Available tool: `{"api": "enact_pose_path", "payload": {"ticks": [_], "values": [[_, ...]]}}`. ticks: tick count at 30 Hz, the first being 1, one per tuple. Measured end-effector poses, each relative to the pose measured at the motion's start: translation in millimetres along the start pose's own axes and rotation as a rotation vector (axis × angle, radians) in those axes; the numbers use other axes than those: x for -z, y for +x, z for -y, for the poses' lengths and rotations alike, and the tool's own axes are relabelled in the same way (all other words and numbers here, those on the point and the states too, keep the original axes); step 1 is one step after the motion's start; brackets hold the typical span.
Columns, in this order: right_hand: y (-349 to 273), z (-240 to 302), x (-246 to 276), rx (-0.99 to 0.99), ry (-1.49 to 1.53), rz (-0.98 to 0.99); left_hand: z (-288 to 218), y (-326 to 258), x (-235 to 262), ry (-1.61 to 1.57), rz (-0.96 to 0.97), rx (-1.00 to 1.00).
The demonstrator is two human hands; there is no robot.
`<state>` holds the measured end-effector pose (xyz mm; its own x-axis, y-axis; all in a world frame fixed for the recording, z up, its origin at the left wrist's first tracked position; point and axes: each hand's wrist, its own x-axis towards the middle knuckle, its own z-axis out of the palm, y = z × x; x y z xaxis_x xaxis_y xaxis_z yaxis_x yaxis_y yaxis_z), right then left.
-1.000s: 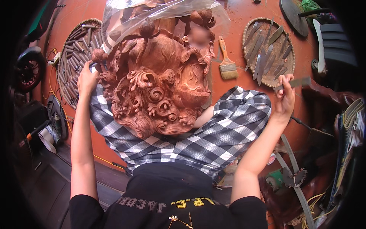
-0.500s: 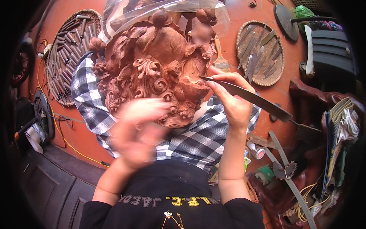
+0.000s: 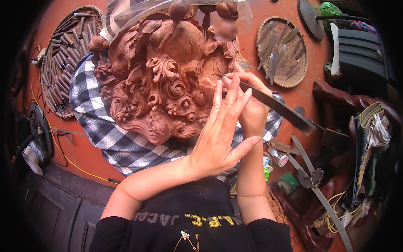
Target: The person carves a large wooden sculpture using a rotary tool and a chisel. They switch between tools to refine details and brush away debris from the intricate surface.
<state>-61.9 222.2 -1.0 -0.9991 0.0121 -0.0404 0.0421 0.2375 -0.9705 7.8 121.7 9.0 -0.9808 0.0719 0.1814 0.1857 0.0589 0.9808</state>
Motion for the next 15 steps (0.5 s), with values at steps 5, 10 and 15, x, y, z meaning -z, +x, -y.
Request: {"api": "enact_pose_path", "payload": {"ticks": [5,10,15], "values": [[-10,3,-11,0.062,-0.240,-0.001,-3,-1,5,0.001,0.017,0.029],[-12,4,-17,-0.034,-0.078,-0.058,-2,2,6,0.049,0.004,0.062],[-12,7,-14,-0.064,-0.168,-0.001,-9,3,10,0.051,0.029,0.086]]}}
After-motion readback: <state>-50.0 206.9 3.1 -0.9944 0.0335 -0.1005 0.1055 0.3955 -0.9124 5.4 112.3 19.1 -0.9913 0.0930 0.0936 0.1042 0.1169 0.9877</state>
